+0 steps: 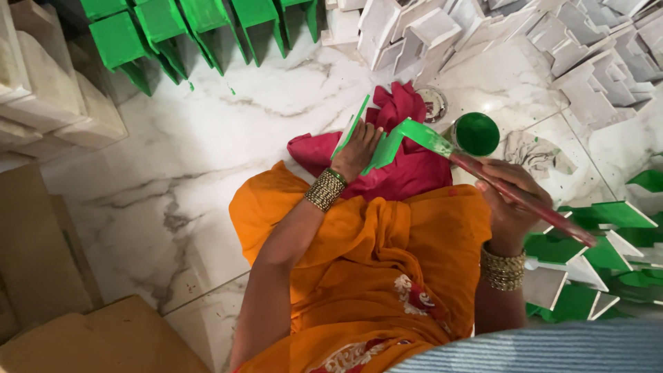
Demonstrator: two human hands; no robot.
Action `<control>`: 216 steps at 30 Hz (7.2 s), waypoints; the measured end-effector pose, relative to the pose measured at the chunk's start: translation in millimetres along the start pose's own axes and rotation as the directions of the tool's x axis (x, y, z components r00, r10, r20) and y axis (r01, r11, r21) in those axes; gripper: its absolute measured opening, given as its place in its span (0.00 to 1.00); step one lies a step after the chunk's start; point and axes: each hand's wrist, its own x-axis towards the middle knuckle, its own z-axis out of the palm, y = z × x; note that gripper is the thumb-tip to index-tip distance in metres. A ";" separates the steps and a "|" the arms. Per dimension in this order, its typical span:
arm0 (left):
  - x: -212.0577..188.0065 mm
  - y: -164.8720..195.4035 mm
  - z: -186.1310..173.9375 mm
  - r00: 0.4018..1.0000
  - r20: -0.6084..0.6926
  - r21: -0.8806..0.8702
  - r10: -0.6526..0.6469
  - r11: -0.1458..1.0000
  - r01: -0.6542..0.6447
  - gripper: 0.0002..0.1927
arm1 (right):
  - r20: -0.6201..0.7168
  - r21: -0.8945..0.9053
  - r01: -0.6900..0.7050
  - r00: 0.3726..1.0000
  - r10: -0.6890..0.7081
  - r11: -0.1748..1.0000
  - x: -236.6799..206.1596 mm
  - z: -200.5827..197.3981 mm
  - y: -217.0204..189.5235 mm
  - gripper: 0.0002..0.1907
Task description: The person sits on the floor painting small white wooden cutout pieces green. They hold each piece in one hand, dip the brush into a green paint can, and brush green paint over the piece's surfaces, setting finished pieces among a pile of already painted green pieces.
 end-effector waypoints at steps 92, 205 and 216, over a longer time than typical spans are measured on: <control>-6.1 -9.4 9.6 0.961 0.269 -0.628 0.061 0.768 0.127 0.17 | -0.146 0.856 -0.226 0.757 0.637 0.464 -22.8 -18.5 105.0 0.12; -9.4 -0.8 -0.4 0.996 -0.081 -0.670 0.038 0.738 -0.083 0.15 | -0.127 0.739 -0.235 0.872 0.473 0.631 -26.4 80.1 67.0 0.13; -13.5 -4.2 -6.4 0.944 -0.320 -0.678 -0.082 0.716 -0.167 0.19 | -0.146 0.693 -0.322 0.813 0.563 0.645 -30.9 81.2 72.8 0.12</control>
